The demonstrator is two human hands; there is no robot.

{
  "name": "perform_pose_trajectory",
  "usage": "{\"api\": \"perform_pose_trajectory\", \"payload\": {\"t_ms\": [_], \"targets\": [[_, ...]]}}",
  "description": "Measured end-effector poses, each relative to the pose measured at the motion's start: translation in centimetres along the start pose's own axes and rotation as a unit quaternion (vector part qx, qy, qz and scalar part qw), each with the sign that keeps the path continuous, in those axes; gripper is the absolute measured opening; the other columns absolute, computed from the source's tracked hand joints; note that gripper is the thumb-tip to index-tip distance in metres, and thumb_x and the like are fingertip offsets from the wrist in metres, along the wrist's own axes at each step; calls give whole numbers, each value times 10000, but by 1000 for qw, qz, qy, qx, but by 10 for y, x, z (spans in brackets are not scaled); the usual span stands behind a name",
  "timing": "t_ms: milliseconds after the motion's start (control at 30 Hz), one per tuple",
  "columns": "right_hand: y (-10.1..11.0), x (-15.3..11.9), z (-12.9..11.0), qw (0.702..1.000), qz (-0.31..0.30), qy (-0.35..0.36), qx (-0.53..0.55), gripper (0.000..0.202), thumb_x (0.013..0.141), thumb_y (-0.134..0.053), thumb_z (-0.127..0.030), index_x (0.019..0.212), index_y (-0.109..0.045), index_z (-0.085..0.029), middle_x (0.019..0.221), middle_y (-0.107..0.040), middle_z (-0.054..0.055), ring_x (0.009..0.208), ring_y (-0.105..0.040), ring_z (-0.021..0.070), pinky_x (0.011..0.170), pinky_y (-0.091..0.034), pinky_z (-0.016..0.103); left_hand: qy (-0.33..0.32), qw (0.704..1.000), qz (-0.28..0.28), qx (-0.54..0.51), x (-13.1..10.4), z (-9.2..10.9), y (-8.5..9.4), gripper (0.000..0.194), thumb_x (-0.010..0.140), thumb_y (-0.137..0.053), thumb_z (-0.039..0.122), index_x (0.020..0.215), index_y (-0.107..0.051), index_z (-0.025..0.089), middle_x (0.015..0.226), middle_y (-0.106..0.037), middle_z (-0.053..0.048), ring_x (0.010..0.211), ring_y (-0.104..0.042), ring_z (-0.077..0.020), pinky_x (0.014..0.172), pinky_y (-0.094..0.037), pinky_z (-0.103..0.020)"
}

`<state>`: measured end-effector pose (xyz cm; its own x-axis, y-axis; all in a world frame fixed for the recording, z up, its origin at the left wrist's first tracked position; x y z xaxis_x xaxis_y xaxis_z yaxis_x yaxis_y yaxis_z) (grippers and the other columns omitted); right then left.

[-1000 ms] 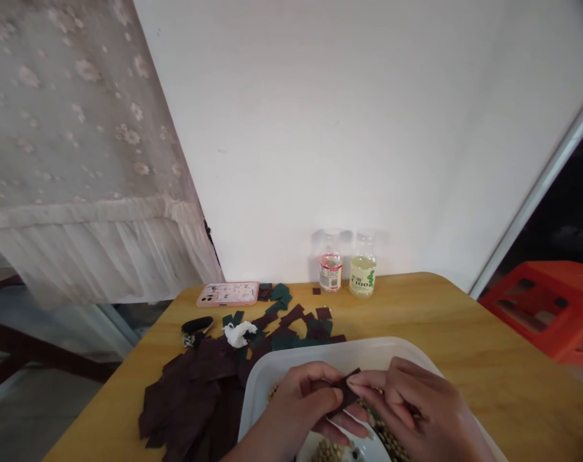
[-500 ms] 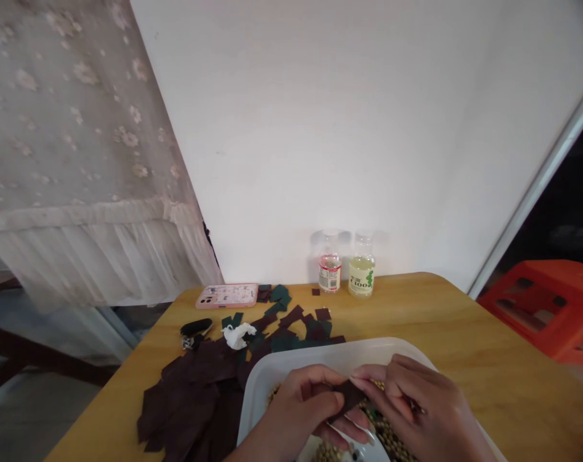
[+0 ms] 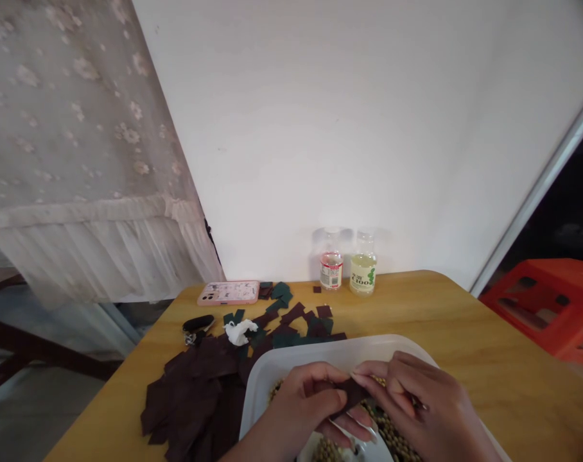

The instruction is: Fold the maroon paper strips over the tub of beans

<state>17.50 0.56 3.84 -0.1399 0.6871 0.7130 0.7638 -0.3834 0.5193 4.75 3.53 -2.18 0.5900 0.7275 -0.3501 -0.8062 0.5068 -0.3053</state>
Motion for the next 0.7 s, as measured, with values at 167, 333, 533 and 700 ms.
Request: {"api": "perform_pose_trajectory", "payload": {"t_ms": [167,333,533,700], "targets": [[0,1,-1,1000,-8,3,-3,379,825,-542,-138,533,-314,-214,496,-530,-29,548,-612,113,468,-461,178,-5,1000,3,0,-1,3,-1,401,594,-675,423,833,-528,137,659,-678,-74,620,-665,-190,506,-442,-207],[-1,0,-5,1000,-16,18,6,377,830,-529,-121,527,-323,-212,545,-595,-16,509,-581,96,435,-433,180,-11,1000,19,-3,-1,4,0,381,581,-683,416,797,-529,142,642,-674,-66,605,-663,-195,496,-440,-211],[0,2,-3,1000,-5,3,12,400,841,-527,-150,517,-300,-209,481,-514,-37,486,-557,90,438,-431,171,-11,999,22,-24,0,4,3,352,589,-696,393,781,-557,134,657,-682,-64,614,-666,-179,487,-448,-192],[1,2,-5,1000,-7,14,7,396,836,-531,-129,527,-295,-206,497,-518,-40,484,-549,84,435,-415,169,-12,1000,6,-23,-1,4,1,345,601,-689,388,790,-565,128,623,-671,-49,552,-650,-149,491,-456,-186]]}}
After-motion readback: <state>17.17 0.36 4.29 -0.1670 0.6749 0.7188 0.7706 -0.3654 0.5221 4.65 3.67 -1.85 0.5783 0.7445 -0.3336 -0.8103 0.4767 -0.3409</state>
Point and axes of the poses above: each hand's wrist, its own x-axis towards the middle knuckle, its own y-axis out of the back of the hand, z = x × y, the point moved 6 cm from there along x, towards the middle knuckle
